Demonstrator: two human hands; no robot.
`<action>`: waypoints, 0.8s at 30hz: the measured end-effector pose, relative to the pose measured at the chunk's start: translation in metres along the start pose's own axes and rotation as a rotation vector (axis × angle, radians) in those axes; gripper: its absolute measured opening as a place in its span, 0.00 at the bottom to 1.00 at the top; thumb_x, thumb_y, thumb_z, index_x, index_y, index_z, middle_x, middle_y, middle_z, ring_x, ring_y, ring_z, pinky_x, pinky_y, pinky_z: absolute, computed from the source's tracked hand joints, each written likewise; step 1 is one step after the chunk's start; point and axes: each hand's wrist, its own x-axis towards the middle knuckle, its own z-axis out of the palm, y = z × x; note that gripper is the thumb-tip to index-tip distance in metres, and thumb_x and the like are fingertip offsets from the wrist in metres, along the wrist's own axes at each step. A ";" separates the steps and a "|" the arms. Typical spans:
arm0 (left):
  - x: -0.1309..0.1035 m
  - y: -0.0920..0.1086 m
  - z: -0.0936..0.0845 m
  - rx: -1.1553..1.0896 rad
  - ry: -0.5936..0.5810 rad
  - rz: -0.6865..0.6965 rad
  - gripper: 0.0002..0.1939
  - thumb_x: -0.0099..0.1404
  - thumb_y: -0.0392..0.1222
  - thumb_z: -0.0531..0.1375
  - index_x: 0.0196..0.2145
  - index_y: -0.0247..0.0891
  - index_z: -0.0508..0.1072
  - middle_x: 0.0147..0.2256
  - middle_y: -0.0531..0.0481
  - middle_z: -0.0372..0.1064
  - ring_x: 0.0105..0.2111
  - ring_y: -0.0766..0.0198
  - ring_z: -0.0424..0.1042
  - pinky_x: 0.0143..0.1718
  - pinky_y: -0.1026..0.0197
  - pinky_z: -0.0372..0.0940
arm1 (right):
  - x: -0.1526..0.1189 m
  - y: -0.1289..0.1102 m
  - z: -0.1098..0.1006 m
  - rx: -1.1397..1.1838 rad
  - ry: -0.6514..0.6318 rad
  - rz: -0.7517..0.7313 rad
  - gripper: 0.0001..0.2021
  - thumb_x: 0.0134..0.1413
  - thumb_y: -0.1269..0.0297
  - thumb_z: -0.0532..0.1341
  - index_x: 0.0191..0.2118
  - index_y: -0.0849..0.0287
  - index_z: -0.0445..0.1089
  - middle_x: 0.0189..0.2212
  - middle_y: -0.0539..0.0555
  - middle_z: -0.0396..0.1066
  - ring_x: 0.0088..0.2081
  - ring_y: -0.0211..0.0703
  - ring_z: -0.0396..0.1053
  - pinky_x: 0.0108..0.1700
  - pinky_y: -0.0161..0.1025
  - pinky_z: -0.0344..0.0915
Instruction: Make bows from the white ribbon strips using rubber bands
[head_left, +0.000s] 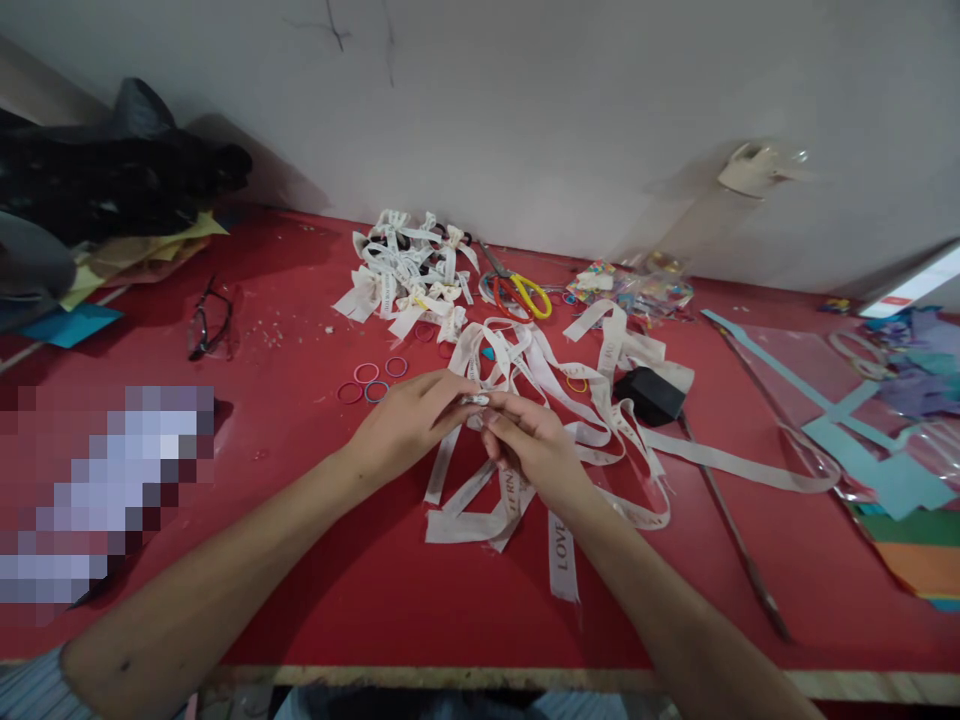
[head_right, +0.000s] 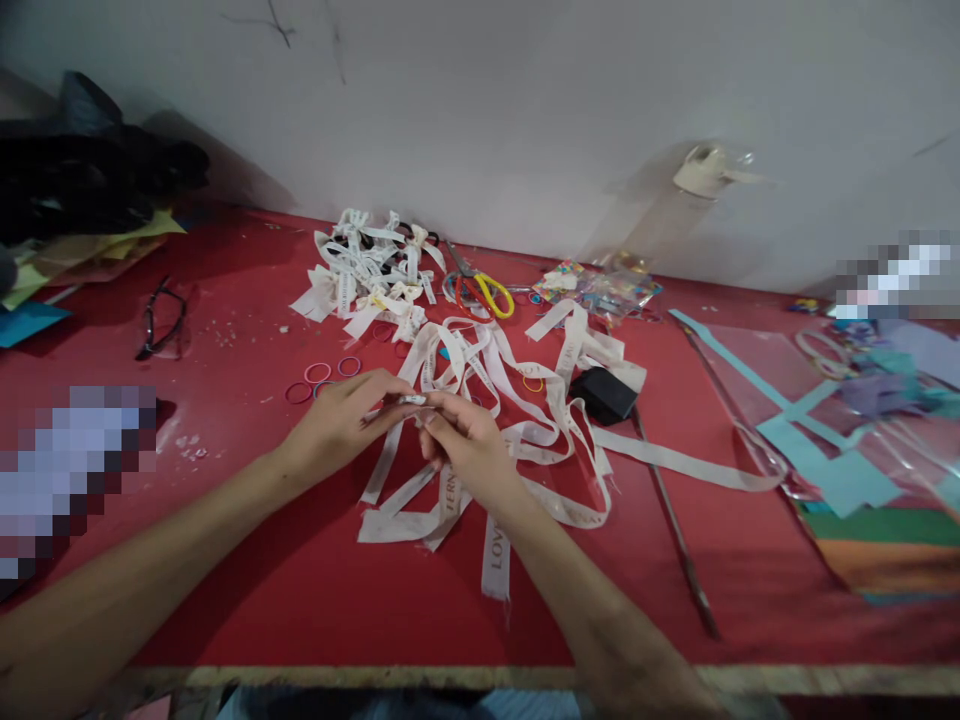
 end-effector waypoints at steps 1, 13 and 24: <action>0.000 0.000 0.000 0.006 0.006 0.006 0.07 0.69 0.41 0.56 0.42 0.39 0.71 0.36 0.50 0.74 0.36 0.65 0.73 0.37 0.64 0.67 | 0.000 -0.001 -0.001 0.001 -0.015 0.007 0.11 0.57 0.58 0.59 0.40 0.60 0.71 0.16 0.44 0.63 0.17 0.31 0.56 0.20 0.30 0.52; 0.002 0.000 -0.003 0.005 0.121 -0.075 0.08 0.67 0.46 0.58 0.36 0.39 0.71 0.28 0.53 0.72 0.28 0.68 0.71 0.30 0.67 0.63 | -0.003 -0.007 0.007 0.253 -0.014 0.072 0.09 0.56 0.62 0.63 0.41 0.61 0.69 0.16 0.43 0.60 0.18 0.30 0.52 0.22 0.30 0.48; -0.001 0.003 0.001 0.004 0.162 -0.115 0.07 0.68 0.43 0.56 0.32 0.39 0.68 0.27 0.54 0.70 0.27 0.68 0.69 0.29 0.67 0.61 | -0.005 -0.006 0.008 0.273 -0.032 0.139 0.14 0.52 0.61 0.65 0.44 0.59 0.73 0.15 0.45 0.65 0.16 0.30 0.55 0.18 0.28 0.50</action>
